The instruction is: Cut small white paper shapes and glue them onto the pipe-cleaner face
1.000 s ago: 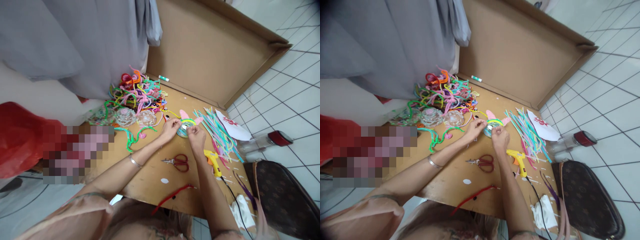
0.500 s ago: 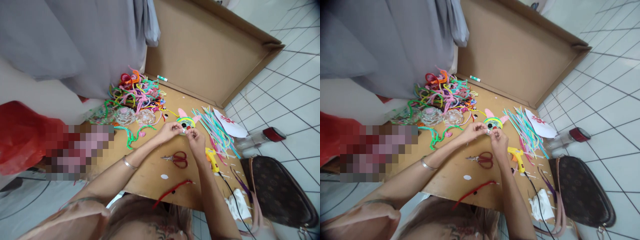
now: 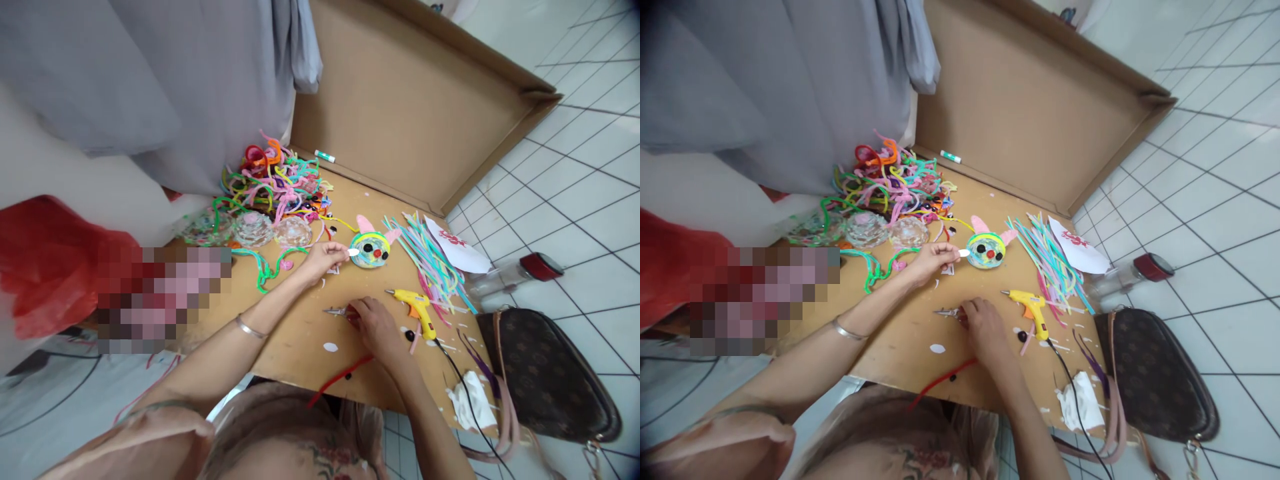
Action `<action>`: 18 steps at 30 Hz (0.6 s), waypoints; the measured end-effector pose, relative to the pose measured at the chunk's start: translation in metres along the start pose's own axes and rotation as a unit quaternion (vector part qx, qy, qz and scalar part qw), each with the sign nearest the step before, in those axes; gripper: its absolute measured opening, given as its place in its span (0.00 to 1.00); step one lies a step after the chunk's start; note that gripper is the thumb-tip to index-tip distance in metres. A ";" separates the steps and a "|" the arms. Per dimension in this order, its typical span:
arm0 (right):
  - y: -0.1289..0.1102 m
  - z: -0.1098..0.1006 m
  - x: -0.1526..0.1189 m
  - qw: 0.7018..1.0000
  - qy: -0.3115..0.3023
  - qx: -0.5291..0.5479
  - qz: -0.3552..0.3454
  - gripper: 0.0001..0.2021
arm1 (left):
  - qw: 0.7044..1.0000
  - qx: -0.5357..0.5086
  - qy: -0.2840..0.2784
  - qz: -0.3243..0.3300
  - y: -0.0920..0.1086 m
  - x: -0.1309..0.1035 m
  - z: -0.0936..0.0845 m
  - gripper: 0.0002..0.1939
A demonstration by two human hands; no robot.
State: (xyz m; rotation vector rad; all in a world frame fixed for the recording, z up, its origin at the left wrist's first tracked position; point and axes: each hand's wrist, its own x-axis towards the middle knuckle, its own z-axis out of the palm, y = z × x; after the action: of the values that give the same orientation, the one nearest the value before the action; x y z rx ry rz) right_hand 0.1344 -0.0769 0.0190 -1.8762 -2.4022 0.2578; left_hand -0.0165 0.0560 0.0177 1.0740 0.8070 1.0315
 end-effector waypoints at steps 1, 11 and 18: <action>-0.001 -0.001 0.001 1.000 -0.001 -0.006 0.001 0.16 | 1.000 -0.004 -0.002 -0.002 0.000 0.000 0.000 0.10; 0.017 -0.012 -0.011 0.851 0.146 0.488 0.130 0.20 | 0.997 -0.061 -0.002 -0.037 0.006 -0.002 -0.003 0.10; 0.002 -0.012 -0.004 0.836 0.172 0.490 0.177 0.25 | 0.991 -0.093 -0.046 -0.078 0.006 -0.008 0.003 0.13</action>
State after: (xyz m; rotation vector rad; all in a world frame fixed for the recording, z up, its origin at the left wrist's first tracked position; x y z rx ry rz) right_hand 0.1392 -0.0797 0.0311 -1.5919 -1.2321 0.8792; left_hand -0.0183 0.0483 0.0241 0.8780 0.6937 0.8989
